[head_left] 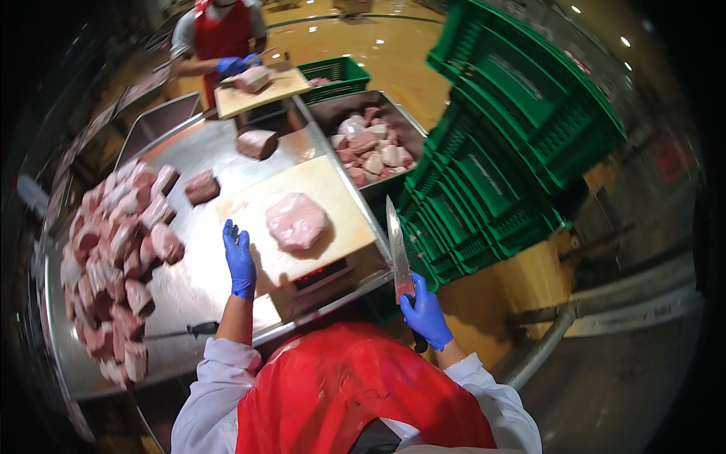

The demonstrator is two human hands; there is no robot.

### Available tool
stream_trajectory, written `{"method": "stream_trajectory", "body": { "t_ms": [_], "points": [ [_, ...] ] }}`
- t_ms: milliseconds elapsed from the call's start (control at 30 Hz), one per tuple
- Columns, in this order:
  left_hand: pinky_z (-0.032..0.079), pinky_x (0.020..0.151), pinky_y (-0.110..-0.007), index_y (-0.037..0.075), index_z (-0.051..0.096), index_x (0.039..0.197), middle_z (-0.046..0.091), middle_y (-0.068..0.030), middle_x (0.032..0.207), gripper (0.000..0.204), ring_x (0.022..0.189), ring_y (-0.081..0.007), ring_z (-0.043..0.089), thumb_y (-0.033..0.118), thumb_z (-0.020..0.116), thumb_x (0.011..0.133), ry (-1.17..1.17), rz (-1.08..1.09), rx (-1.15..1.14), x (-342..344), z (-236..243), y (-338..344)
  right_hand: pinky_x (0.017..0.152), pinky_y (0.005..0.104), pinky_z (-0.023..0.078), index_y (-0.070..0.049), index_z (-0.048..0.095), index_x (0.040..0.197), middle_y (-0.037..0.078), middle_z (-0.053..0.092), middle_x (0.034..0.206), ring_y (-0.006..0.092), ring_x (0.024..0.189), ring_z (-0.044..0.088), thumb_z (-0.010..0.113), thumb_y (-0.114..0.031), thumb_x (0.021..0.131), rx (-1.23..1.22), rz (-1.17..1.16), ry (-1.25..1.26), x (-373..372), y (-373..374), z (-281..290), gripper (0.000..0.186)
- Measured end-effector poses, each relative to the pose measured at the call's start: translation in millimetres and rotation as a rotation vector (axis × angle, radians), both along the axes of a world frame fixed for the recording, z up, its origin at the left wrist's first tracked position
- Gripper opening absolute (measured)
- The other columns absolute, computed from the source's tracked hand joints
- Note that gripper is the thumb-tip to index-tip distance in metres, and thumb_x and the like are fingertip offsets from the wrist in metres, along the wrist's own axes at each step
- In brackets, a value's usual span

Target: The person cuts large pieces of raw meat into smaller portions using a knife on a cutting board. The cut pieces are placed into a green crate while the person continues to trim and portion additional meat.

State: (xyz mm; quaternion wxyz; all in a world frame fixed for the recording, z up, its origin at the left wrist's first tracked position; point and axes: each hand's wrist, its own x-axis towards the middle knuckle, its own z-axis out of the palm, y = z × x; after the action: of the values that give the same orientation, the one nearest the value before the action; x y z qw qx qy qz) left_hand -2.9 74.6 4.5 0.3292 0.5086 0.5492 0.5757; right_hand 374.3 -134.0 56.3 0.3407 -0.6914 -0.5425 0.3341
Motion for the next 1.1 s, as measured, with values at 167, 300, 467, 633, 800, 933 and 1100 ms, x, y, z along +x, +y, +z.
{"method": "stream_trajectory", "body": {
  "t_ms": [167, 300, 467, 633, 800, 933, 1100],
  "points": [
    [0.034, 0.112, -0.036, -0.005, 0.035, 0.148, 0.045, -0.0199, 0.145, 0.053, 0.132, -0.0265, 0.044, 0.022, 0.047, 0.105, -0.130, 0.036, -0.012, -21.7, -16.5, -22.9, 0.080, 0.0398, 0.054, 0.004, 0.048, 0.135, 0.025, 0.068, 0.100, 0.0314, 0.090, 0.070, 0.062, -0.011, 0.092, 0.183, 0.188, -0.086, -33.1, 56.6, 8.0, 0.048],
    [0.035, 0.112, -0.038, -0.006, 0.038, 0.146, 0.049, -0.0223, 0.144, 0.057, 0.132, -0.0294, 0.047, 0.032, 0.048, 0.105, -0.222, 0.075, 0.000, -30.7, -5.9, -23.3, 0.051, 0.0322, 0.048, 0.006, 0.046, 0.133, 0.012, 0.063, 0.068, 0.0147, 0.052, 0.058, 0.061, -0.012, 0.095, 0.089, 0.132, 0.066, -49.5, 74.7, 12.5, 0.045],
    [0.035, 0.114, -0.037, 0.001, 0.038, 0.149, 0.045, -0.0133, 0.148, 0.057, 0.136, -0.0235, 0.045, 0.036, 0.048, 0.106, -0.329, -0.024, -0.011, -45.1, -6.1, -2.7, 0.049, 0.0247, 0.047, 0.000, 0.043, 0.135, 0.006, 0.064, 0.081, 0.0094, 0.056, 0.057, 0.061, -0.007, 0.095, 0.100, 0.075, 0.312, -59.0, 86.3, 9.8, 0.045],
    [0.040, 0.107, -0.034, -0.004, 0.042, 0.145, 0.050, -0.0161, 0.143, 0.060, 0.126, -0.0223, 0.051, 0.041, 0.048, 0.105, -0.256, -0.131, -0.037, -26.8, 1.1, 46.5, 0.051, 0.0226, 0.049, -0.001, 0.044, 0.133, 0.008, 0.063, 0.091, 0.0100, 0.062, 0.059, 0.062, -0.003, 0.095, 0.157, 0.035, 0.472, -62.8, 96.7, -8.9, 0.042],
    [0.028, 0.119, -0.040, -0.006, 0.042, 0.146, 0.044, -0.0173, 0.153, 0.067, 0.142, -0.0274, 0.041, 0.049, 0.038, 0.107, -0.203, -0.360, -0.185, 2.0, 0.6, 97.3, 0.050, 0.0247, 0.051, 0.001, 0.037, 0.137, 0.010, 0.064, 0.088, 0.0118, 0.060, 0.061, 0.063, -0.002, 0.094, 0.208, -0.045, 0.606, -88.6, 115.7, -27.4, 0.050],
    [0.027, 0.119, -0.035, -0.003, 0.052, 0.140, 0.055, -0.0170, 0.143, 0.063, 0.137, -0.0229, 0.045, 0.047, 0.031, 0.109, -0.193, -0.571, -0.291, 27.7, -6.6, 114.3, 0.050, 0.0274, 0.054, 0.002, 0.038, 0.134, 0.014, 0.065, 0.093, 0.0147, 0.066, 0.065, 0.065, -0.002, 0.092, 0.143, -0.012, 0.675, -130.1, 141.6, -42.3, 0.051],
    [0.034, 0.114, -0.036, -0.002, 0.053, 0.141, 0.055, -0.0218, 0.142, 0.062, 0.136, -0.0279, 0.048, 0.045, 0.031, 0.108, 0.182, -0.449, -0.156, 35.7, -19.7, 76.7, 0.050, 0.0262, 0.052, 0.003, 0.042, 0.128, 0.011, 0.064, 0.084, 0.0138, 0.060, 0.063, 0.065, -0.003, 0.092, 0.196, 0.019, 0.801, -149.1, 197.1, -51.0, 0.043]
  ]
}}
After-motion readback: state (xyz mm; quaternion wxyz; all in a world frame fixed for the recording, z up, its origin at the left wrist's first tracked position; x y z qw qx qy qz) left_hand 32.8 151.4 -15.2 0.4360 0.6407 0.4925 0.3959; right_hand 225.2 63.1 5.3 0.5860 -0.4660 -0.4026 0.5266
